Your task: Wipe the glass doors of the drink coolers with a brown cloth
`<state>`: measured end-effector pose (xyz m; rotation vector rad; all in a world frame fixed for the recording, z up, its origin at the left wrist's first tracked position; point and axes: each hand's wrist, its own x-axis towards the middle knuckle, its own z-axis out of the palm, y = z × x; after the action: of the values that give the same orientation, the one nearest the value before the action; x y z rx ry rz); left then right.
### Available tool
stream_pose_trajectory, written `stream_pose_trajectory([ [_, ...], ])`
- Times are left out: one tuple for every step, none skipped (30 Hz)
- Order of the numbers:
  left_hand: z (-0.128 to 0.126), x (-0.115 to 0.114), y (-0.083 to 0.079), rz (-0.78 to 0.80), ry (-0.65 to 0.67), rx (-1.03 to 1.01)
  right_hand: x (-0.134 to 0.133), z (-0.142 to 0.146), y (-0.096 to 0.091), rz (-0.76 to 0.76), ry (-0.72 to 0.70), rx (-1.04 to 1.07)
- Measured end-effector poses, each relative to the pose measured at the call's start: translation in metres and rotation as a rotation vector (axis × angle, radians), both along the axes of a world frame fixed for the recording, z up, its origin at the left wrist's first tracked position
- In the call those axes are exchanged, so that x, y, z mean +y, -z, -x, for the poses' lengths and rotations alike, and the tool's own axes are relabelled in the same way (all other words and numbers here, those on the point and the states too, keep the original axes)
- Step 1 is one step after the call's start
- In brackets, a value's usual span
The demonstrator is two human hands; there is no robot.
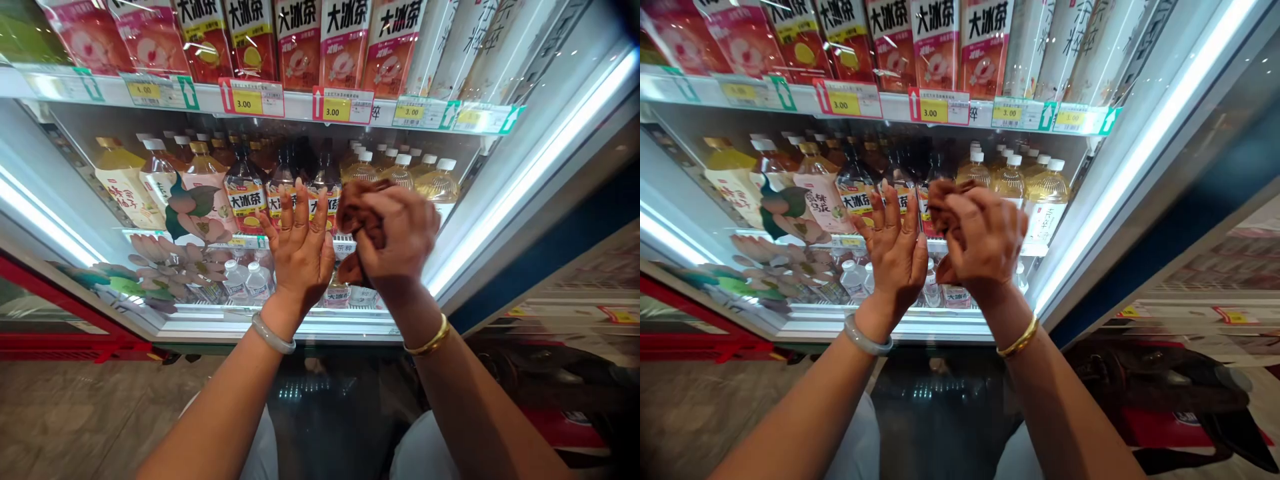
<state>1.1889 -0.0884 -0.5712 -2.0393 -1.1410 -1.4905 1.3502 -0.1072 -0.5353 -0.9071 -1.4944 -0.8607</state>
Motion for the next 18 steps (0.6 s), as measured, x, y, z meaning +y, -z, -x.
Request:
stream_pose_trajectory([
  [0.0,0.0,0.0,-0.004,0.004,0.004,-0.001,0.008,0.005,0.027,0.002,-0.052],
  [0.001,0.001,0.0,-0.014,0.007,0.011,-0.003,0.012,0.008,0.043,0.0,-0.098],
  [0.002,0.001,0.001,-0.027,0.008,0.016,-0.003,0.013,0.009,0.048,-0.004,-0.133],
  [0.002,0.002,0.001,-0.042,0.006,0.022,-0.004,0.009,0.008,0.044,-0.01,-0.154],
  [0.003,0.002,0.001,-0.059,0.003,0.026,-0.004,0.001,0.006,0.033,-0.01,-0.157],
  [0.004,0.003,0.002,-0.079,0.0,0.03,-0.003,-0.009,0.001,0.015,-0.003,-0.145],
  [0.004,0.004,0.002,-0.094,-0.002,0.033,-0.002,-0.02,-0.004,-0.008,0.008,-0.115],
  [0.004,0.004,0.003,-0.102,-0.003,0.037,-0.001,-0.031,-0.009,-0.032,0.019,-0.066],
  [0.003,0.004,0.003,-0.105,-0.003,0.038,0.0,-0.04,-0.013,-0.053,0.026,-0.007],
  [0.002,0.004,0.004,-0.099,-0.002,0.034,0.001,-0.046,-0.016,-0.074,0.027,0.053],
  [0.0,0.004,0.005,-0.088,0.0,0.027,0.002,-0.047,-0.017,-0.087,0.026,0.101],
  [-0.002,0.003,0.005,-0.072,0.003,0.016,0.002,-0.044,-0.016,-0.087,0.023,0.127],
  [-0.004,0.002,0.006,-0.059,0.006,0.004,0.001,-0.038,-0.014,-0.078,0.024,0.128],
  [-0.007,0.001,0.006,-0.052,0.009,-0.007,0.0,-0.029,-0.01,-0.061,0.027,0.102],
  [-0.009,0.001,0.006,-0.05,0.01,-0.015,-0.001,-0.02,-0.006,-0.038,0.03,0.054],
  [-0.01,0.0,0.006,-0.052,0.011,-0.018,-0.002,-0.012,-0.002,-0.014,0.031,0.0],
  [-0.011,0.0,0.006,-0.054,0.009,-0.017,-0.003,-0.005,0.001,0.006,0.029,-0.054],
  [-0.012,-0.001,0.006,-0.055,0.007,-0.008,-0.004,-0.002,0.003,0.015,0.024,-0.097],
])
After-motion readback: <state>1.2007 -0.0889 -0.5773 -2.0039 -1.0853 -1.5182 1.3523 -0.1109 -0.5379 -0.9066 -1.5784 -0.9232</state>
